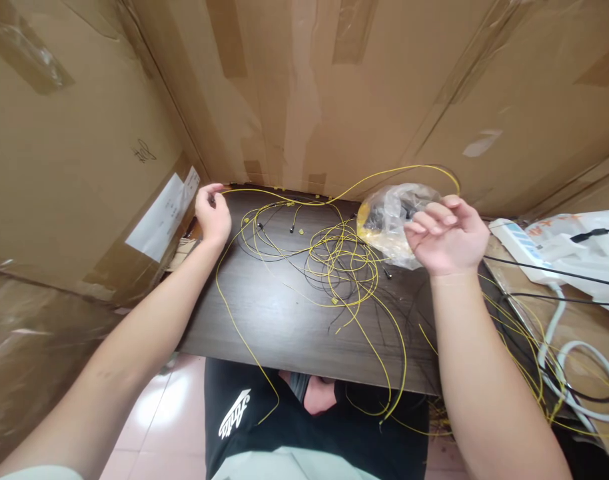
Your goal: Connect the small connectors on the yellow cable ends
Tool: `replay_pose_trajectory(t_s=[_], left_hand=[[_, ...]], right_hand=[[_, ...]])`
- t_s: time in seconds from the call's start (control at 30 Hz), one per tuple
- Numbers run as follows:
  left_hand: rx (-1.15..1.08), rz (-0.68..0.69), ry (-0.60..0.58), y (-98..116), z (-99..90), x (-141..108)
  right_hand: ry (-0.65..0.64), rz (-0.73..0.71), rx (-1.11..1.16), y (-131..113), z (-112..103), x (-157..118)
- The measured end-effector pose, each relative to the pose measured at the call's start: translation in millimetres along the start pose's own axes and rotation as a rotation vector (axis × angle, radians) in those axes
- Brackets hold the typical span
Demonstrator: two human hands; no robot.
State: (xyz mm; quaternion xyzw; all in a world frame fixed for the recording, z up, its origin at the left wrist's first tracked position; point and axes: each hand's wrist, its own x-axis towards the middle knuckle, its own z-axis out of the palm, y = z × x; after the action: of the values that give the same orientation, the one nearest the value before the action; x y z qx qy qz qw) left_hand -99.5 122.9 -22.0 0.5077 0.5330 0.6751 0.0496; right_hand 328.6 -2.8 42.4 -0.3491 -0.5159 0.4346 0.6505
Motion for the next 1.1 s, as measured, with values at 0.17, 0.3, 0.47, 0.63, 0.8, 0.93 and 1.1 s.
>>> replay_pose_trajectory(t_s=[0.17,0.3,0.47,0.63,0.8,0.93,1.1], left_hand=[[-0.072,0.092,-0.241,29.4,5.6,-23.0],[-0.09,0.144,-0.388,47.0,4.6,-37.6],[-0.152,0.035,-0.478,45.3,6.8,-42.8],[-0.401,-0.273,-0.523,40.8,10.4,-36.7],[-0.553,-0.555,-0.677,47.7,7.2,-36.2],[-0.542,-0.642,-0.865,56.0,5.8,-42.8],[-0.356,-0.426,-0.969,60.3,7.8,-56.0]], right_hand=[[-0.641,0.237,0.034,1.0,44.8,-18.3],[-0.995,0.172,0.163,-0.6,67.0,-27.0],[0.064,0.027,-0.206,18.1,64.3,-9.4],[0.262,-0.091,-0.518,35.2,56.1,-5.0],[-0.074,-0.252,-0.901,44.1,69.7,-20.8],[-0.212,-0.301,-0.998,58.4,76.5,-25.4],[-0.221,-0.328,-1.092,71.2,97.4,-11.7]])
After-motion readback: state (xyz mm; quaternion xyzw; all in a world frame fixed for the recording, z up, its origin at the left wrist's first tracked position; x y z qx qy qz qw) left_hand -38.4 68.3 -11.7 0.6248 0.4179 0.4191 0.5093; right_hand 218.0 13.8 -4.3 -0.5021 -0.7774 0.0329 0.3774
